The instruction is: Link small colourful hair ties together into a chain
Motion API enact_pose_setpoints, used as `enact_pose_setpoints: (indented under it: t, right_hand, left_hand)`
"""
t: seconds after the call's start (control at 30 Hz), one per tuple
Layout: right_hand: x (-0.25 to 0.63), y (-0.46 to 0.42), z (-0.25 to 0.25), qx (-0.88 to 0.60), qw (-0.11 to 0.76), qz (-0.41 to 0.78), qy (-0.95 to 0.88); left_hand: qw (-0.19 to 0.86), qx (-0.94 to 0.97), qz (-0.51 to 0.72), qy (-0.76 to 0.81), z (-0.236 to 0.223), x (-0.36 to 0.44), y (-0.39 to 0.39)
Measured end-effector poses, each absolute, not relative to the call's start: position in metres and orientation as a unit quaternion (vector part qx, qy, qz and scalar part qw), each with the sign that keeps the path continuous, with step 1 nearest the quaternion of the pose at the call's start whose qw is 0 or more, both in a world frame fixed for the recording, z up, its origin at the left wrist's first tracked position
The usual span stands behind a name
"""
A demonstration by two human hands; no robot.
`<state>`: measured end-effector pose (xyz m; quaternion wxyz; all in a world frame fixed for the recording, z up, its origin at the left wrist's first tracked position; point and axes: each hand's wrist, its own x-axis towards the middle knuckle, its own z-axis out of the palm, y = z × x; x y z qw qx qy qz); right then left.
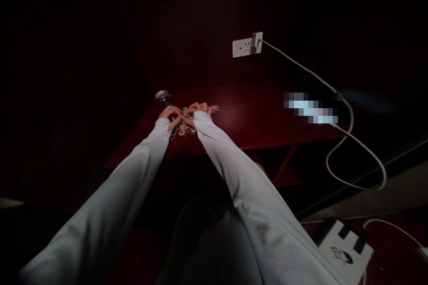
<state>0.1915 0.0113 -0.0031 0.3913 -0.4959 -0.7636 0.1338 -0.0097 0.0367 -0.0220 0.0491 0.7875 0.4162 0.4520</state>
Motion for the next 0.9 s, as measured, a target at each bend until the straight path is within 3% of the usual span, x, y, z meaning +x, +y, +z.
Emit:
enact_pose_setpoints:
  t: [0.9]
  right_hand:
    - [0.1867,0.0128,-0.0074,-0.489,0.380,0.136,-0.773]
  left_hand:
    - [0.048,0.770,0.451,0.450,-0.0179,-0.0074,0.0298]
